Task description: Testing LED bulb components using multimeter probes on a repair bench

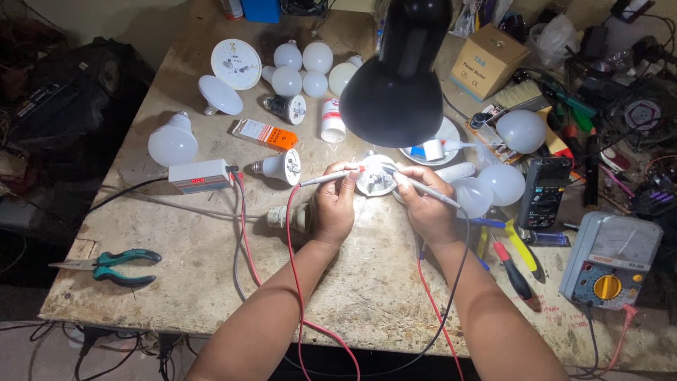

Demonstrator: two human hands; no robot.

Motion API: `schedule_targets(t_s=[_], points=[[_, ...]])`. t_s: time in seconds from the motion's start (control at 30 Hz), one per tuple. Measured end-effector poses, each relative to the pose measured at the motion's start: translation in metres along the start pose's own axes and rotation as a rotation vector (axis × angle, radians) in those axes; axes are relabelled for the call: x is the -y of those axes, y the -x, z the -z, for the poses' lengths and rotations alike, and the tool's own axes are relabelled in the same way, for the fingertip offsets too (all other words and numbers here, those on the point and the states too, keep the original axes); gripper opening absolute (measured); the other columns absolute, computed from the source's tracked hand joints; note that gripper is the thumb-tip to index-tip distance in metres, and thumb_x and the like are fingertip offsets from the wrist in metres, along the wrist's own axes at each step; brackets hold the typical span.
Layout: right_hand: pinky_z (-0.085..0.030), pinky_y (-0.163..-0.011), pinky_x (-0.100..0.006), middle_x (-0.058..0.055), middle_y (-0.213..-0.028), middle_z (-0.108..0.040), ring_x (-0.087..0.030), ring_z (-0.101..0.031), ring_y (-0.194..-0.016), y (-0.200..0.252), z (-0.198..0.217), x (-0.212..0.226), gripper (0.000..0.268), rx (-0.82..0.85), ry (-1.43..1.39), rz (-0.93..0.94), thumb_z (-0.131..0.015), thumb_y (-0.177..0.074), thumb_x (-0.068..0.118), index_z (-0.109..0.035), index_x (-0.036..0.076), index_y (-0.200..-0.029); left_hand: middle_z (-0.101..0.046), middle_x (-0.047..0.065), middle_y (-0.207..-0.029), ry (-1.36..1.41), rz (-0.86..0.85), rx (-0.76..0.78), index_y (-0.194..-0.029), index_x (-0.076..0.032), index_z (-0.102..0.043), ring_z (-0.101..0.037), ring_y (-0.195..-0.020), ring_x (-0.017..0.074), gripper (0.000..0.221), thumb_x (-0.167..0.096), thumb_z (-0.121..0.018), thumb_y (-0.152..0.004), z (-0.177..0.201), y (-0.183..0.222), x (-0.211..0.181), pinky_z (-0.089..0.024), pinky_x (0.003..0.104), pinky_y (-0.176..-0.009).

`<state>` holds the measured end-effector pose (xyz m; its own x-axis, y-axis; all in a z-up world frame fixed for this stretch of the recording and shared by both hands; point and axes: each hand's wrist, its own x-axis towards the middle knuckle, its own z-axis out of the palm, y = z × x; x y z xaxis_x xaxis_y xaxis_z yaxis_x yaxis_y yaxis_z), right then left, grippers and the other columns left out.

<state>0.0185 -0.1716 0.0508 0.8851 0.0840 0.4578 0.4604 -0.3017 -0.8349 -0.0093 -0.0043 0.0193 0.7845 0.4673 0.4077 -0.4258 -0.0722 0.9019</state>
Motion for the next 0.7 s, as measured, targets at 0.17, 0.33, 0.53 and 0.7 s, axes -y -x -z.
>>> schedule_targets(t_s=[0.17, 0.33, 0.53, 0.7], points=[[-0.059, -0.080, -0.037, -0.011, -0.091, -0.079, -0.021, -0.075, -0.093, 0.001, 0.006, 0.008, 0.011, -0.002, 0.028, 0.014, -0.077, -0.093, 0.011, -0.077, 0.009, -0.105, -0.078, 0.008, -0.095, -0.106, 0.002, 0.005, -0.102, -0.015, -0.064, -0.074, -0.099, 0.0210, 0.006, -0.019, -0.060, -0.104, 0.002, 0.003, -0.001, -0.057, 0.038, -0.089], [-0.059, -0.074, -0.040, -0.013, -0.090, -0.078, -0.025, -0.075, -0.084, 0.009, 0.017, 0.027, 0.015, -0.007, 0.087, 0.101, -0.074, -0.093, 0.008, -0.075, 0.007, -0.107, -0.074, 0.008, -0.095, -0.339, -0.252, 0.034, -0.101, -0.017, -0.061, -0.074, -0.089, 0.0320, 0.010, -0.024, -0.054, -0.106, 0.012, 0.008, -0.040, -0.058, 0.040, -0.080], [-0.060, -0.066, -0.035, -0.009, -0.083, -0.075, -0.023, -0.072, -0.072, 0.027, 0.020, 0.011, 0.018, 0.061, 0.042, 0.312, -0.078, -0.086, 0.003, -0.079, 0.009, -0.103, -0.064, 0.003, -0.097, -0.481, -0.551, 0.283, -0.105, -0.023, -0.066, -0.065, -0.090, 0.0257, 0.009, -0.018, -0.065, -0.098, 0.013, 0.014, -0.008, -0.054, 0.040, -0.077], [-0.059, -0.063, -0.029, -0.005, -0.092, -0.072, -0.016, -0.069, -0.069, 0.033, 0.013, 0.044, 0.032, 0.148, 0.117, 0.474, -0.085, -0.073, 0.006, -0.082, 0.015, -0.103, -0.061, -0.001, -0.107, -0.738, -0.813, 0.283, -0.093, -0.025, -0.066, -0.059, -0.093, 0.0238, 0.007, -0.025, -0.060, -0.097, 0.009, 0.019, 0.009, -0.048, 0.040, -0.080]])
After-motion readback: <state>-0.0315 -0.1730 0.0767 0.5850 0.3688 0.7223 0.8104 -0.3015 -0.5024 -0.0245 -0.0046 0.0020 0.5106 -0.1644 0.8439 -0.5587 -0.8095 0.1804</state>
